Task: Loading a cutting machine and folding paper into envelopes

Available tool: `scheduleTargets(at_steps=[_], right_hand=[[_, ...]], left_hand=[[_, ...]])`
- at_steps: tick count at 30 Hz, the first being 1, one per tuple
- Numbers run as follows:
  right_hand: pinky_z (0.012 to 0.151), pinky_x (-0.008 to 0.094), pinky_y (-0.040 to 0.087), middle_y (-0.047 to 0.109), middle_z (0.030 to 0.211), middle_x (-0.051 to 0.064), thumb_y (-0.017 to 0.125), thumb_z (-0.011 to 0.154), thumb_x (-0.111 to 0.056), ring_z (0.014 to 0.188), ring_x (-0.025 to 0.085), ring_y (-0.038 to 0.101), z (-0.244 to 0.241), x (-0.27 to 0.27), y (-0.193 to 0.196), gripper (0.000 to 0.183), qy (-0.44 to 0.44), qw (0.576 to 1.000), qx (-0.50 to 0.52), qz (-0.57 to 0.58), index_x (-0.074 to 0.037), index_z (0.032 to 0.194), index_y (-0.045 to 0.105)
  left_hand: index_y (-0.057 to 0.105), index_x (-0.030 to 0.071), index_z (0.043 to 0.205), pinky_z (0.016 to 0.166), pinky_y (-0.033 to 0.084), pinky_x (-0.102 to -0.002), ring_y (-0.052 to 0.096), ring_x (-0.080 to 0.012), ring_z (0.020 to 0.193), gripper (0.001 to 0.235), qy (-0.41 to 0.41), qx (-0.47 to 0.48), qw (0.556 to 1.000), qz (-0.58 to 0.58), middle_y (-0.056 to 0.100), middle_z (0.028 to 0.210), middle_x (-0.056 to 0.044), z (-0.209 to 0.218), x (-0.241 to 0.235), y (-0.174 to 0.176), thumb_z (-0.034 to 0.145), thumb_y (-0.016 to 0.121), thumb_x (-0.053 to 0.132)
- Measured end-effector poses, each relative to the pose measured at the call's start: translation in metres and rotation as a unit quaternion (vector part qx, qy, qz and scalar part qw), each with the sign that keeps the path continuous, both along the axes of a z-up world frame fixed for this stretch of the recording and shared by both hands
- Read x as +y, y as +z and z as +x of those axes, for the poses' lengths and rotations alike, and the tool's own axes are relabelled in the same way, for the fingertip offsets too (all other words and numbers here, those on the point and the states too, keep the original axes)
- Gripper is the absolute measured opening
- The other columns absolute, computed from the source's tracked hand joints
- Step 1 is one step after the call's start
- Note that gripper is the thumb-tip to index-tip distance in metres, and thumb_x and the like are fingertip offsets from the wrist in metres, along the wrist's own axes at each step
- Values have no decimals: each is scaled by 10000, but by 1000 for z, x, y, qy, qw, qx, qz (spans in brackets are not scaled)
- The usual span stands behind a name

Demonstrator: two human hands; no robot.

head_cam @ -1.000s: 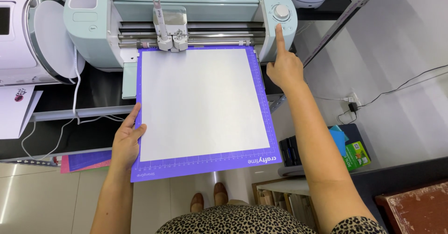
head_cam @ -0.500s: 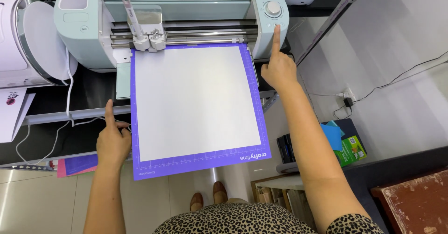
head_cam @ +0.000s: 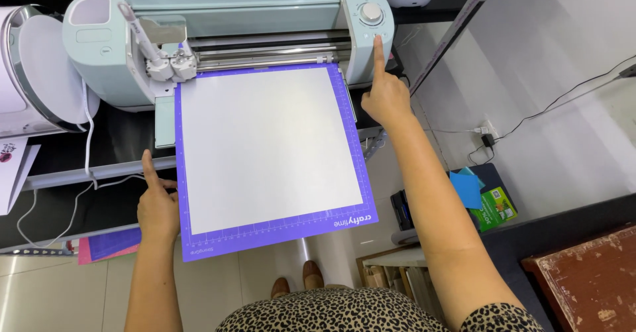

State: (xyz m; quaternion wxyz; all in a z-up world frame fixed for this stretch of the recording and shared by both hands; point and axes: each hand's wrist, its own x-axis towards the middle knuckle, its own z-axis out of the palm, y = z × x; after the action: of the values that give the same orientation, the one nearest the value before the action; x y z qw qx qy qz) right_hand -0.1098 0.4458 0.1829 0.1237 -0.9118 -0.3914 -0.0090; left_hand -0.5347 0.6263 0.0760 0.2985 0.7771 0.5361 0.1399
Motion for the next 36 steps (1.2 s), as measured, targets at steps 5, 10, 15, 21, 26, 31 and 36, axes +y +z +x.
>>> scheduleTargets(at_steps=[5,10,15,21,26,31,36], right_hand=[[737,504,557,724,995,274,624,879,23,891,456,724,-18,-7,12,1043,22,999,-15,36,-128,1678,-29],[728,493,556,725,997,263,622,878,36,882,440,727,-17,-6,10,1058,19,999,-11,33,-138,1678,-47],[718,479,552,722,987,257,608,882,48,871,428,725,-16,-5,8,1049,15,999,-5,38,-145,1680,-46],[700,485,541,716,984,249,609,887,44,871,432,721,-14,-6,2,1058,17,999,0,49,-166,1677,-62],[768,481,543,720,1027,256,598,874,77,916,431,721,-18,-9,10,1062,17,997,18,70,-191,1682,-36],[780,481,546,726,1038,247,610,864,72,928,426,723,-15,-11,10,1064,11,997,20,68,-217,1686,-1],[594,412,447,513,655,74,563,871,56,613,266,511,-5,-4,8,1112,-20,997,64,23,-332,1650,-129]], left_hand=[[-23,153,1714,827,551,-557,717,-472,951,1003,-9,-2,1000,19,751,1016,-206,-1,-6,5,919,559,-35],[-32,144,1708,812,550,-567,719,-504,937,940,-7,13,1000,22,748,977,-257,3,-16,22,957,499,-45],[-42,145,1708,775,563,-556,727,-519,914,882,-10,38,999,30,738,965,-327,3,-16,26,997,445,-45],[-40,140,1706,756,569,-557,729,-527,907,860,-15,52,998,34,729,967,-347,2,-21,33,1011,429,-47],[-66,137,1698,746,560,-573,719,-535,879,891,-18,26,999,26,714,919,-358,3,-22,34,992,437,-69],[-85,124,1692,746,556,-573,721,-521,869,912,-23,19,999,27,715,905,-346,5,-24,33,980,450,-69],[-189,290,1669,631,430,-463,528,-311,612,992,-1,39,998,-44,542,676,-124,5,-7,20,935,416,10]])
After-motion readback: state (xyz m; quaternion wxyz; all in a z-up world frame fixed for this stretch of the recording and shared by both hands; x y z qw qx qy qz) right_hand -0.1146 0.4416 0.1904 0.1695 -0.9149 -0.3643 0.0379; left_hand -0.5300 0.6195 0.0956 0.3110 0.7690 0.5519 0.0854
